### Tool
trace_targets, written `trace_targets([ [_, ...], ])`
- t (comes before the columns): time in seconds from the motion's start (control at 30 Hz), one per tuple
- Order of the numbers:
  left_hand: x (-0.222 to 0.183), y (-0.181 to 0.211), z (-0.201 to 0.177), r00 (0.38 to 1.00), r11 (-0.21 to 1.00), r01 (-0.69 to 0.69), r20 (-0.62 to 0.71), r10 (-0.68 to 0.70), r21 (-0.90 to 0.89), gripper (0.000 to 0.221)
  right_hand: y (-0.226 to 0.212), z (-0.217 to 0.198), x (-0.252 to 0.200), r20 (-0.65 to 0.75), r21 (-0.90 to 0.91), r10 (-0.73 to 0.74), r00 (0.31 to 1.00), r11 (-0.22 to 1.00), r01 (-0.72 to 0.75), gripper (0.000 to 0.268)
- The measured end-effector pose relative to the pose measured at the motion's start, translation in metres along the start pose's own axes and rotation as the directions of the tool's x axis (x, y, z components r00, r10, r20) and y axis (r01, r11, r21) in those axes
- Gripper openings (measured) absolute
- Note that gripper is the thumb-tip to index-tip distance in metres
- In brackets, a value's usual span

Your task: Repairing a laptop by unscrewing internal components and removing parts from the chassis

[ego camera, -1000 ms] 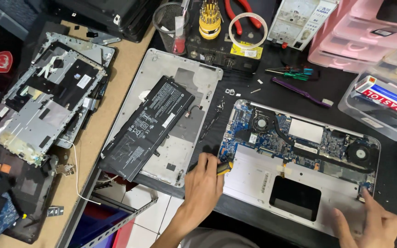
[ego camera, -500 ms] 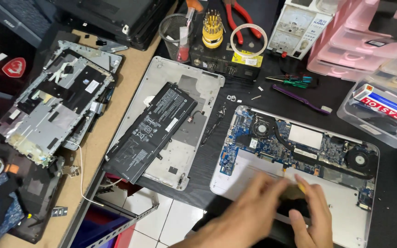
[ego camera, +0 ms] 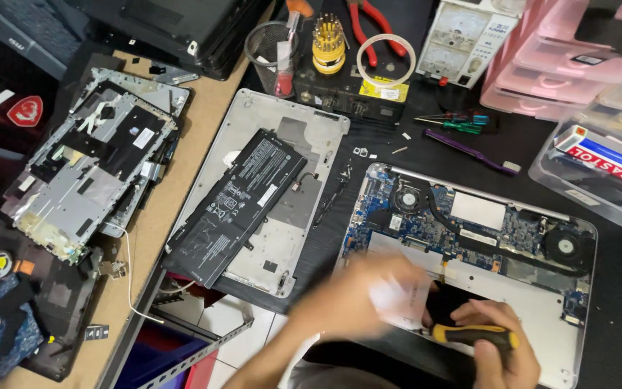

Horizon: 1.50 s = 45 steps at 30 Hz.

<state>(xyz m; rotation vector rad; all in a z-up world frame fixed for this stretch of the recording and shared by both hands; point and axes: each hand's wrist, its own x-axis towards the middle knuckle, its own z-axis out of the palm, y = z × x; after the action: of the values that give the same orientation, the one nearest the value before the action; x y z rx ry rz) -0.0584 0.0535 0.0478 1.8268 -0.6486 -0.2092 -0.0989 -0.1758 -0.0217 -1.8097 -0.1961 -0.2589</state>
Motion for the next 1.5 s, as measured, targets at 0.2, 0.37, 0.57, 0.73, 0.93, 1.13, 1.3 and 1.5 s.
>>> trace_targets([
  [0.2, 0.019, -0.101, -0.049, 0.823, 0.473, 0.532, -0.561, -0.093, 0.702, 0.03, 0.021, -0.014, -0.004, -0.13, 0.279, 0.101, 0.986, 0.958, -0.061, 0.044],
  [0.37, 0.026, -0.114, -0.045, 0.771, 0.419, 0.585, -0.637, -0.022, 0.694, 0.016, 0.013, -0.016, -0.009, -0.137, 0.274, 0.147, 0.98, 0.956, -0.105, 0.044],
  [0.57, 0.024, -0.096, -0.06, 0.681, 0.659, 0.637, -0.692, -0.239, 0.4, 0.008, 0.026, -0.015, -0.013, -0.136, 0.279, 0.131, 0.982, 0.956, -0.089, 0.044],
  [0.73, 0.018, -0.092, -0.086, 0.672, 0.852, 0.514, -0.665, -0.326, 0.102, 0.005, 0.026, -0.013, -0.003, -0.124, 0.294, 0.046, 0.991, 0.956, -0.007, 0.044],
  [0.93, 0.03, -0.127, -0.103, 0.731, 0.866, 0.253, -0.501, -0.463, -0.43, 0.009, 0.003, -0.006, 0.0, -0.18, 0.368, 0.093, 0.979, 0.93, -0.021, 0.045],
  [1.13, 0.079, -0.119, -0.096, 0.746, 0.752, 0.252, -0.373, -0.551, -0.609, 0.011, -0.001, -0.02, -0.006, -0.178, 0.353, 0.036, 0.983, 0.935, 0.029, 0.04],
  [1.3, 0.145, -0.092, -0.073, 0.904, 0.882, 0.366, -0.111, -0.413, -0.297, 0.035, 0.007, -0.03, -0.005, -0.182, 0.343, 0.014, 0.983, 0.938, 0.05, 0.04],
  [1.5, 0.229, -0.122, -0.033, 0.989, 0.921, 0.049, -0.148, 0.009, 0.386, 0.022, 0.01, -0.038, -0.009, -0.208, 0.287, -0.014, 0.978, 0.955, 0.074, 0.037],
])
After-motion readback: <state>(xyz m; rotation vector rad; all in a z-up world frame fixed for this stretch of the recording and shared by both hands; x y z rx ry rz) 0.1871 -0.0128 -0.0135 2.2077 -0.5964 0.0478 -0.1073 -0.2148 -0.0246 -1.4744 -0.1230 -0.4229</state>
